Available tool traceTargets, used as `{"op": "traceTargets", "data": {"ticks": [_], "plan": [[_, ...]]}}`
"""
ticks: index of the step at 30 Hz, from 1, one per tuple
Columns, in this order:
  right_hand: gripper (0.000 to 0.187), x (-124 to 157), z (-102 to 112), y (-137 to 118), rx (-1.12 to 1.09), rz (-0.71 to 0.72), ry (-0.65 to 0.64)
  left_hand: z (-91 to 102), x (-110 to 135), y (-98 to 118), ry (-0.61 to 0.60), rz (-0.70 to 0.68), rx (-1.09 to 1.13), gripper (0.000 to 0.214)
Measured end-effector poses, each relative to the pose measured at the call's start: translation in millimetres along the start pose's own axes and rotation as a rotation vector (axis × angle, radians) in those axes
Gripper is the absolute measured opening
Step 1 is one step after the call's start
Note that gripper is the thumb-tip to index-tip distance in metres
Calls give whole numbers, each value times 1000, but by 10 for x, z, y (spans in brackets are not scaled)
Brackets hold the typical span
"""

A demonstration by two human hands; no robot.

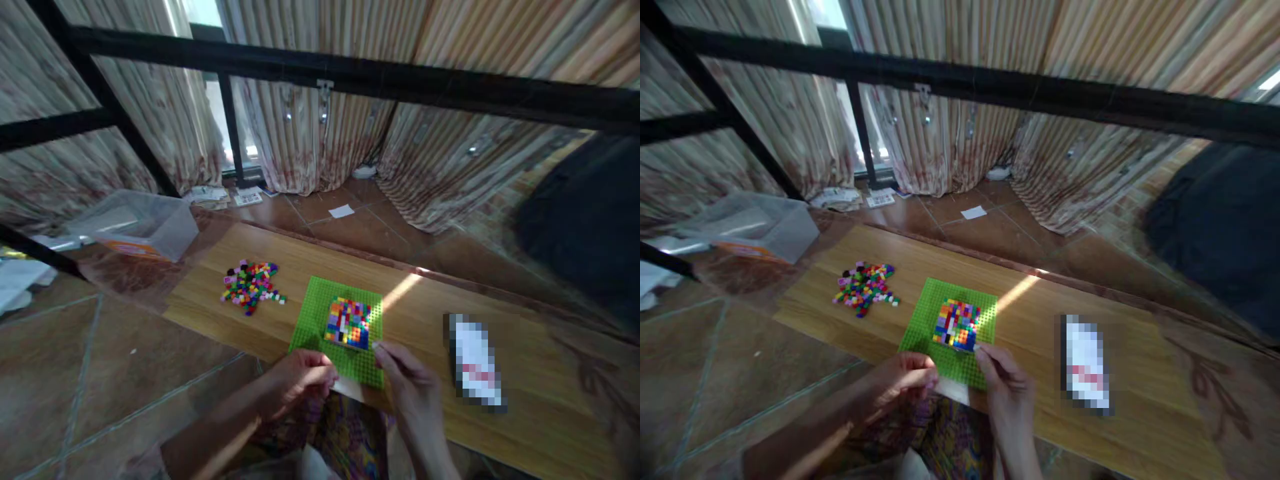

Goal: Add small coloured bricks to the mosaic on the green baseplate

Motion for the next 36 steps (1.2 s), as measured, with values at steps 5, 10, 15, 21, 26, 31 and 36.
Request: {"op": "traceTargets", "data": {"ticks": [5,10,15,21,26,31,36], "plan": [[25,-395,-24,54,22,63,56,119,7,-15,40,47,17,31],[28,-548,-118,71,79,34,59,152,32,-6,49,48,26,31],[29,-568,-137,54,137,49,43,174,3,-26,21,55,14,31],[31,-560,-141,53,111,69,31,192,-9,-34,18,46,9,29],[33,-536,-153,64,66,63,33,191,-8,-50,6,41,10,29],[34,-579,-204,121,-30,-11,53,201,-25,-59,31,60,6,31],[36,-607,-237,136,-97,-70,68,198,-22,-56,21,52,11,31]]}}
Point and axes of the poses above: each hand's wrist, its own x-axis away from the middle knuckle, its own z-axis out of the back of the hand, y = z × x, the point moved 4 cm from there along -x, towards the middle knuckle, and after that the axes turned 2 degrees about -y, right-handed, at the moved point
